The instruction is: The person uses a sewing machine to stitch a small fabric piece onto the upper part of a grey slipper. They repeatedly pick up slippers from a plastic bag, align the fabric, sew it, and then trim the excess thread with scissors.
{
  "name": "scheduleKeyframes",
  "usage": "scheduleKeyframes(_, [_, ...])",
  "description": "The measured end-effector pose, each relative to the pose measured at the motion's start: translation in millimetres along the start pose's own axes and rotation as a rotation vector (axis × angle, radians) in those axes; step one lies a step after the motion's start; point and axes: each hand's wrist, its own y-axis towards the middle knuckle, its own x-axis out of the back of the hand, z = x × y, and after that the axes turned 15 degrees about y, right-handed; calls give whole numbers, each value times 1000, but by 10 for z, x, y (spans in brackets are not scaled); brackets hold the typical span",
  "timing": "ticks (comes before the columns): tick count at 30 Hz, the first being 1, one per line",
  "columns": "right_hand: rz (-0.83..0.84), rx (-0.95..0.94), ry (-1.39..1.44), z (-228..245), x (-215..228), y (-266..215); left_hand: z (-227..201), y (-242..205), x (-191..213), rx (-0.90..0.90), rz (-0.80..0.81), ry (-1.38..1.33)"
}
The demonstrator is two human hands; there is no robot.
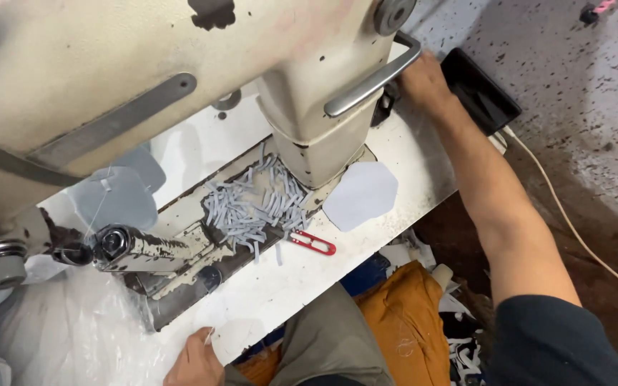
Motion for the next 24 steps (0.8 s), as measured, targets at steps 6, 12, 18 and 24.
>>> scheduleKeyframes(6, [55, 17, -170, 158, 250, 99, 496, -141, -661, -131, 117, -30])
scheduleKeyframes(12, [-206, 202, -216, 49, -8, 83, 298, -126, -321, -134, 128, -48])
scheduleKeyframes(18, [-138, -423, 408, 106, 201, 74, 485, -82, -674, -167, 43, -86])
scheduleKeyframes(24, [-205, 187, 134, 27, -15, 124, -91, 33, 144, -12, 105, 89])
